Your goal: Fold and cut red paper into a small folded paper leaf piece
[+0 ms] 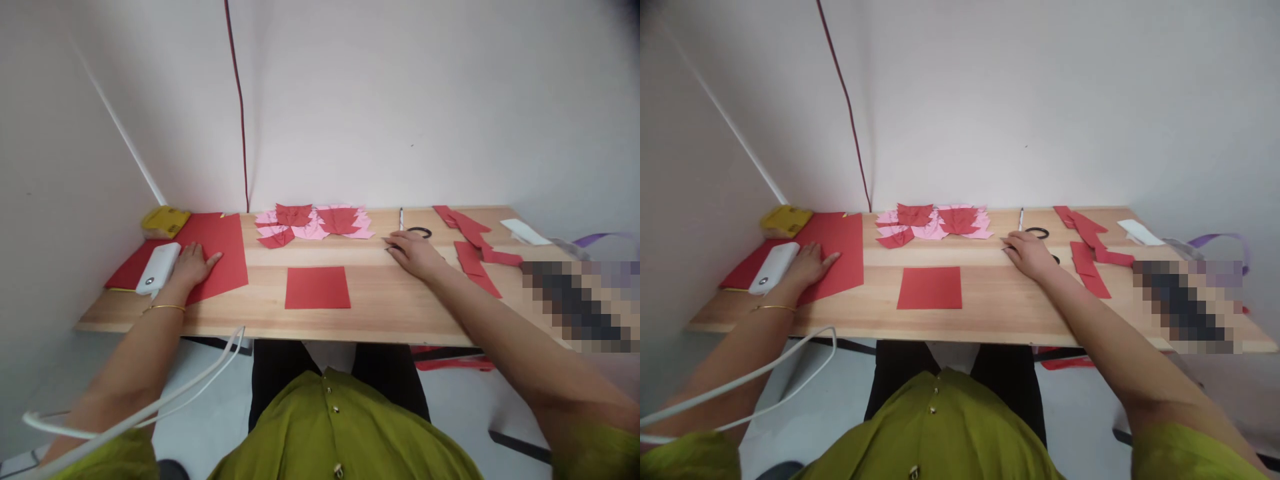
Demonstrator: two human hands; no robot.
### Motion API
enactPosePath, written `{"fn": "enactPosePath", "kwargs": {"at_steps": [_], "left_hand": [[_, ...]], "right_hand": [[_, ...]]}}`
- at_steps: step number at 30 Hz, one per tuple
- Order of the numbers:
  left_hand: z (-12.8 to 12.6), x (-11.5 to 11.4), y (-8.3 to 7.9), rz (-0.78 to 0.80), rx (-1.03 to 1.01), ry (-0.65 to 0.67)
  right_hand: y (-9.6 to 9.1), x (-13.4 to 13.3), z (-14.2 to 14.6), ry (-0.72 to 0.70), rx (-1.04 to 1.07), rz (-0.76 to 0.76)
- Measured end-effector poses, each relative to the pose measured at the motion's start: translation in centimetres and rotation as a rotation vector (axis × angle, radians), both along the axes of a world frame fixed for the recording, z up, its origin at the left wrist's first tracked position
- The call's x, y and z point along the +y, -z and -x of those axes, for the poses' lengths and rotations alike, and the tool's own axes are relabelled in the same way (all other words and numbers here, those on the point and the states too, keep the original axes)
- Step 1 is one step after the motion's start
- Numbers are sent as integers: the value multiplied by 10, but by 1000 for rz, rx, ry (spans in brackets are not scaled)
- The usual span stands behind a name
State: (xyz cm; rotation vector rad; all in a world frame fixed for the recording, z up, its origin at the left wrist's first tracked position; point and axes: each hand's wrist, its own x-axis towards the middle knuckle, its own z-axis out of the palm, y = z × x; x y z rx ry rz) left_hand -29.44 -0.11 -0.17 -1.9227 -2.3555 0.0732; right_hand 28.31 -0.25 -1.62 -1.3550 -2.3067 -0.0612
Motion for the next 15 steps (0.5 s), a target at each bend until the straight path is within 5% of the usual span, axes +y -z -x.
{"fn": "enactPosePath", "kwargs": {"at_steps": [3, 6, 11, 15], "left_hand": [[-2, -6, -2, -50, 8, 8], [-19, -12, -9, -161, 5, 12], [-73, -10, -30, -332, -131, 219], [-121, -7, -42, -435, -366, 376]], "right_hand": [[-9, -7, 23, -13, 53, -28], [-19, -21, 64, -163, 104, 170], [-31, -27, 124, -219, -17, 407], [-36, -20, 137, -192, -39, 616]]}}
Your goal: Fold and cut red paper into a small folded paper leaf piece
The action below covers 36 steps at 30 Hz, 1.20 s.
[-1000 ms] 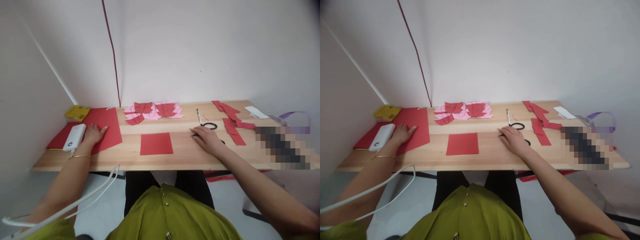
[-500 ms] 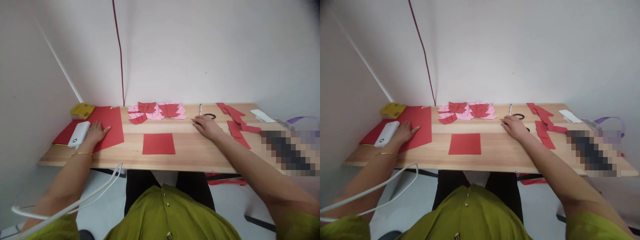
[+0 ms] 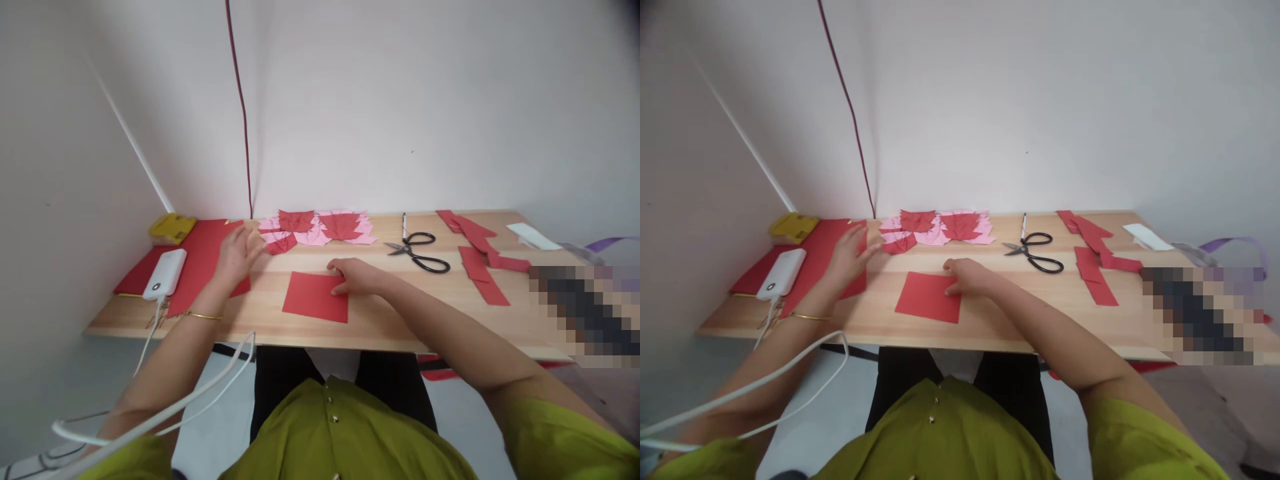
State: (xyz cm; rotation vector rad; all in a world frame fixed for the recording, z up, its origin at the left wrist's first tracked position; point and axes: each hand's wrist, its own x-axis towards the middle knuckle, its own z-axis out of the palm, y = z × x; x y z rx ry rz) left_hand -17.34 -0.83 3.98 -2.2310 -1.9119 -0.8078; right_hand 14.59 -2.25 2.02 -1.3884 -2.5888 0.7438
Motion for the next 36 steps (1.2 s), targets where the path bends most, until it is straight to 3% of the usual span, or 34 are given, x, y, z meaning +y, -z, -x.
{"fn": "enactPosePath", "kwargs": {"at_steps": [3, 7, 12, 15, 17, 20, 25, 27, 32, 34, 36], "left_hand": [[-35, -2, -2, 17, -207, 134], [-81, -3, -2, 151, -613, 258], [-132, 7, 2, 574, -1518, 365], [-150, 11, 11, 734, -1787, 488], [-154, 10, 19, 779, -1815, 565], [-147, 7, 24, 813, -1542, 690], [-129, 6, 15, 627, -649, 717], [-129, 7, 14, 540, -397, 747], [-134, 5, 16, 509, 49, 776], [-134, 1, 15, 510, 160, 710], [-134, -2, 14, 530, 215, 643]], "right_hand": [[-3, 4, -6, -72, 45, 90], [-4, 10, -29, -101, 332, 247], [-4, 23, -67, 65, 626, 548], [-2, 32, -78, 291, 969, 527], [1, 36, -78, 411, 1173, 484], [6, 39, -72, 466, 1332, 479], [7, 39, -65, 513, 1298, 429], [2, 39, -72, 586, 1200, 292], [-11, 44, -117, 924, 734, -281], [-9, 48, -137, 1010, 560, -330], [-3, 53, -152, 1093, 345, -267]]}}
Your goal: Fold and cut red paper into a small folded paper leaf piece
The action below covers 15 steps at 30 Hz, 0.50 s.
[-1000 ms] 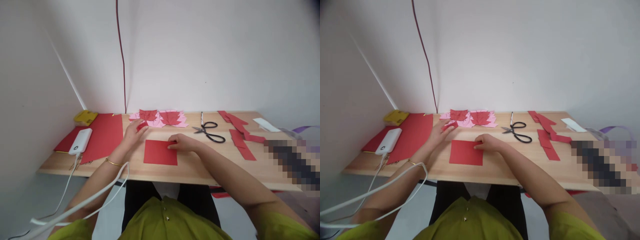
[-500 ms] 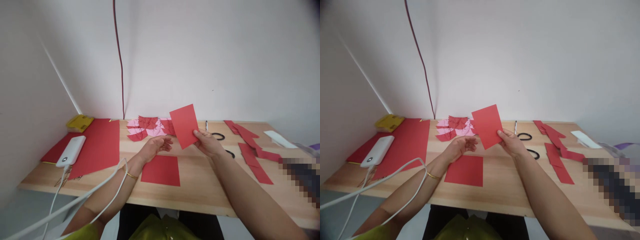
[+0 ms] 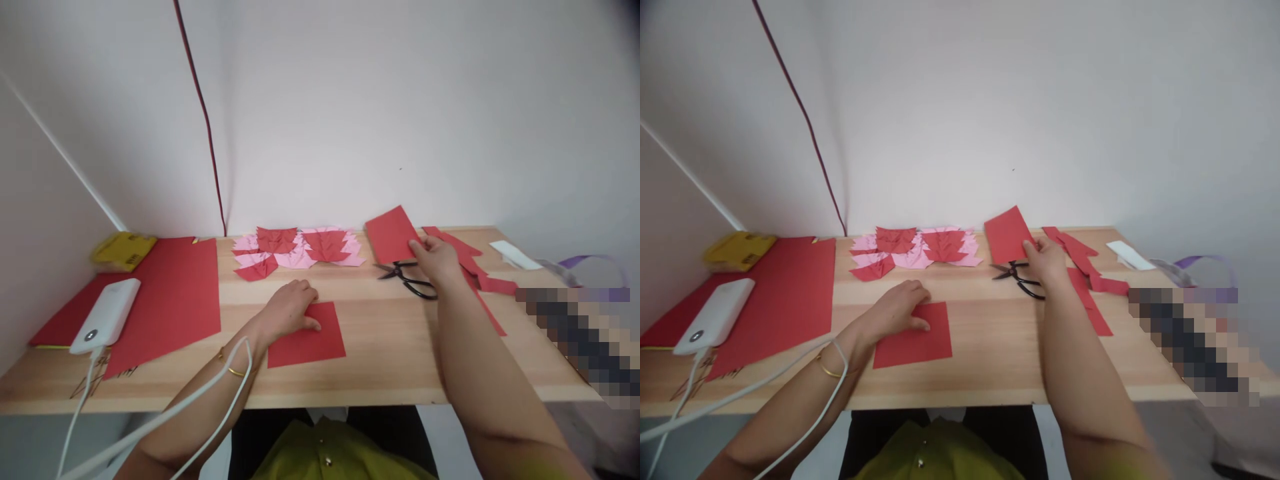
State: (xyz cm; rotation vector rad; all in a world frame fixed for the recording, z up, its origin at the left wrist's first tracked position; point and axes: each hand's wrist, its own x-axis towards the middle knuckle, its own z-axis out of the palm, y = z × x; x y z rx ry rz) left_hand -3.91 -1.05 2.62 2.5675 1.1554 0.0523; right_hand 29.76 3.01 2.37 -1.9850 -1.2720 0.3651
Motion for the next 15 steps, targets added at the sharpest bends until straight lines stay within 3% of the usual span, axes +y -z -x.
{"fn": "enactPosePath", "kwargs": {"at_steps": [3, 5, 9, 11, 13, 15], "left_hand": [[0, -3, 0, 18, 16, -49], [-1, -4, 1, 33, -8, -57], [-1, -4, 3, 53, -72, -57], [-1, -4, 5, 76, -118, -74], [-1, -3, 7, 129, -190, -122], [-1, -1, 10, 199, -334, -215]], "right_hand": [[10, 4, -12, 37, -212, 216], [14, 4, -13, 76, -302, 267], [12, 1, 1, 176, -429, 91], [9, -1, 18, 29, -424, -75], [8, -4, 42, -254, -331, -202], [8, -11, 69, -462, -151, -207]]}}
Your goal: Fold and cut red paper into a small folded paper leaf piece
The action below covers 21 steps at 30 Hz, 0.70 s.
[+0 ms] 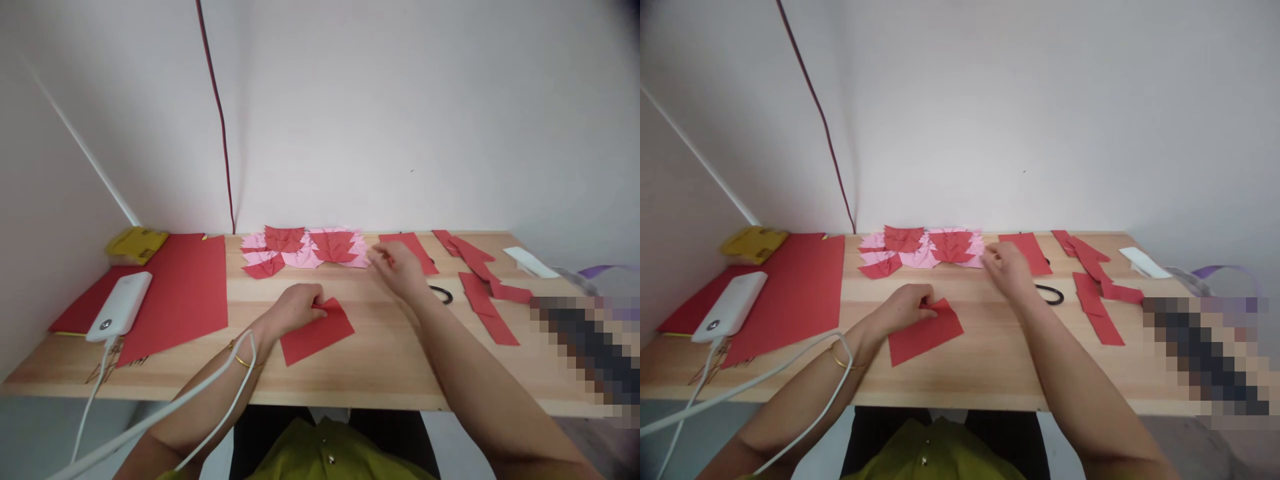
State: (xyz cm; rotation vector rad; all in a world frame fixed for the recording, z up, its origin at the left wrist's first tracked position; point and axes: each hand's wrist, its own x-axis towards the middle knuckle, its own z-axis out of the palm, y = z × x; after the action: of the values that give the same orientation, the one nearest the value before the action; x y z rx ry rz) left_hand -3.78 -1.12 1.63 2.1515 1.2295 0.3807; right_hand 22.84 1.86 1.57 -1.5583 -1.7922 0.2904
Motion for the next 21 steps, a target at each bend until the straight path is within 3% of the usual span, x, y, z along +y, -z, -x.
{"fn": "enactPosePath", "kwargs": {"at_steps": [4, 7, 10, 13, 16, 21], "left_hand": [[-3, 5, 4, 162, -440, -235], [-10, 5, 5, 280, -674, -319], [-14, 3, 1, 349, -745, -334], [-3, 2, -9, 364, -580, -231], [27, 8, -19, 266, -132, -121], [75, 23, -24, 107, 246, -374]], "right_hand": [[1, -20, 40, -365, 344, 327], [-2, -28, 47, -450, 444, 460], [-5, -27, 43, -476, 489, 484], [-4, -22, 34, -440, 510, 507], [-1, -17, 27, -391, 477, 513], [2, -12, 22, -386, 465, 576]]}}
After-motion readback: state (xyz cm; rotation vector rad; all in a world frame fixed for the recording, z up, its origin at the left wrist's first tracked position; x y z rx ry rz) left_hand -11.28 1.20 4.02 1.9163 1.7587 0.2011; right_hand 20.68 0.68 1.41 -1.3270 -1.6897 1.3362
